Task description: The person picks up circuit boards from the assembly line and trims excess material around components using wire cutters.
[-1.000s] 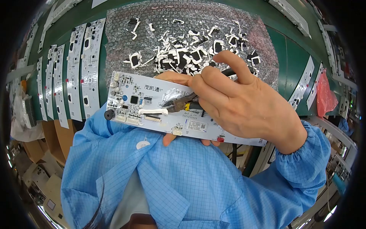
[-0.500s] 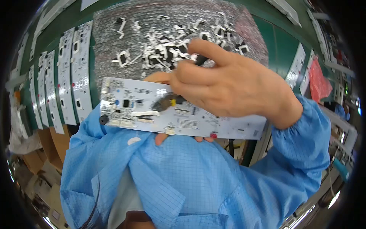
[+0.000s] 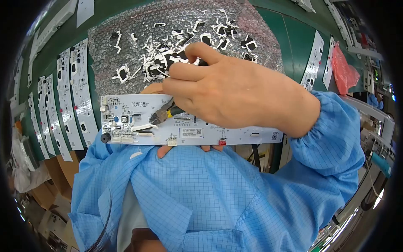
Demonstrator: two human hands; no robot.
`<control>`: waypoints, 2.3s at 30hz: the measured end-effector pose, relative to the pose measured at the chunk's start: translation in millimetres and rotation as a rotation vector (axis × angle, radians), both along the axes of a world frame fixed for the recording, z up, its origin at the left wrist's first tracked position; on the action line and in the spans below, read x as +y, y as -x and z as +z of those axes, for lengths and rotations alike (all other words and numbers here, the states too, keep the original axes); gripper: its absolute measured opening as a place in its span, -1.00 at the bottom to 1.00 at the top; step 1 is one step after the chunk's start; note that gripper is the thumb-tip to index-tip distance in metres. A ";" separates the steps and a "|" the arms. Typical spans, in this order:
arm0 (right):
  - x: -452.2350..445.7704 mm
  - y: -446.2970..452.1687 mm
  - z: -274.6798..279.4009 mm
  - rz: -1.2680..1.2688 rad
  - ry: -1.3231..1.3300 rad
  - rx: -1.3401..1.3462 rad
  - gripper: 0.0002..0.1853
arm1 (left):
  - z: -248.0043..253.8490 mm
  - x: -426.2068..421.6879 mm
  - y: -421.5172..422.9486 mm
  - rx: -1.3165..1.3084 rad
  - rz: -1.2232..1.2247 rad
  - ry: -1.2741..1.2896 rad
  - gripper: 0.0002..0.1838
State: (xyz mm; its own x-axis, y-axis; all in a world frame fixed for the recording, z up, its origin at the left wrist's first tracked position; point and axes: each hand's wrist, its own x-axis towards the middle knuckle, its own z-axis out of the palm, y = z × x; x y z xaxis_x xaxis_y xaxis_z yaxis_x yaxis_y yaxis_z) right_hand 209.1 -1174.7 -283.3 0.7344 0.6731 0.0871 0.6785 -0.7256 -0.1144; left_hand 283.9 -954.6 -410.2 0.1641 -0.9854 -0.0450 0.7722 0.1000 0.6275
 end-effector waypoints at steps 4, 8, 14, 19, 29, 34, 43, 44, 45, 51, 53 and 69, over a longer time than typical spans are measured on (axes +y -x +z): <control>7.5 6.7 14.1 -0.064 0.097 -0.010 -0.78 | 27.5 -13.3 3.0 0.148 0.019 -0.109 -0.35; 16.2 22.4 24.5 -0.152 0.271 -0.178 -0.76 | 67.7 -22.4 -5.6 -0.047 0.177 -0.212 -0.45; 28.5 35.8 28.8 -0.625 -0.043 -0.121 -0.66 | 55.9 -44.5 -44.8 0.646 -0.044 -0.024 -0.30; 50.5 45.4 16.7 -0.718 -0.340 0.085 -0.42 | 73.3 -53.4 -64.2 0.143 0.392 0.222 -0.25; 76.6 30.4 -9.4 -0.767 -0.299 0.067 -0.46 | 75.3 -42.6 -89.9 -0.029 0.764 0.279 -0.15; 80.7 21.5 -14.5 -0.776 -0.308 0.070 -0.49 | 82.9 -41.2 -87.1 -0.133 0.982 0.279 -0.03; 84.5 11.5 -17.8 -0.745 -0.384 0.114 -0.43 | 92.1 -41.0 -76.7 -0.152 1.139 0.381 -0.02; 84.3 10.8 -17.5 -0.727 -0.392 0.129 -0.44 | 93.6 -41.1 -75.6 -0.156 1.159 0.382 0.00; 84.7 10.6 -17.7 -0.708 -0.400 0.142 -0.45 | 93.0 -41.1 -74.4 -0.156 1.157 0.383 0.00; 86.9 8.8 -21.1 -0.696 -0.269 0.063 -0.45 | 96.7 -43.3 -67.7 -0.241 1.203 0.419 0.04; 87.3 9.9 -23.5 -0.698 -0.311 0.058 -0.45 | 97.7 -41.6 -69.5 -0.244 1.185 0.430 0.05; 84.3 6.7 -19.9 -0.689 -0.160 0.017 -0.60 | 97.8 -39.9 -68.8 -0.154 1.105 0.497 0.03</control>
State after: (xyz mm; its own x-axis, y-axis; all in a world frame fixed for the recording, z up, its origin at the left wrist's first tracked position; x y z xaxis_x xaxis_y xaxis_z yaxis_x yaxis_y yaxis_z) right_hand 202.4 -1090.4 -303.2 0.9907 0.0342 0.1314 0.0680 -0.9626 -0.2621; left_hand 352.7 -994.5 -312.4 0.8946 -0.2168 0.3907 0.0407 0.9104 0.4118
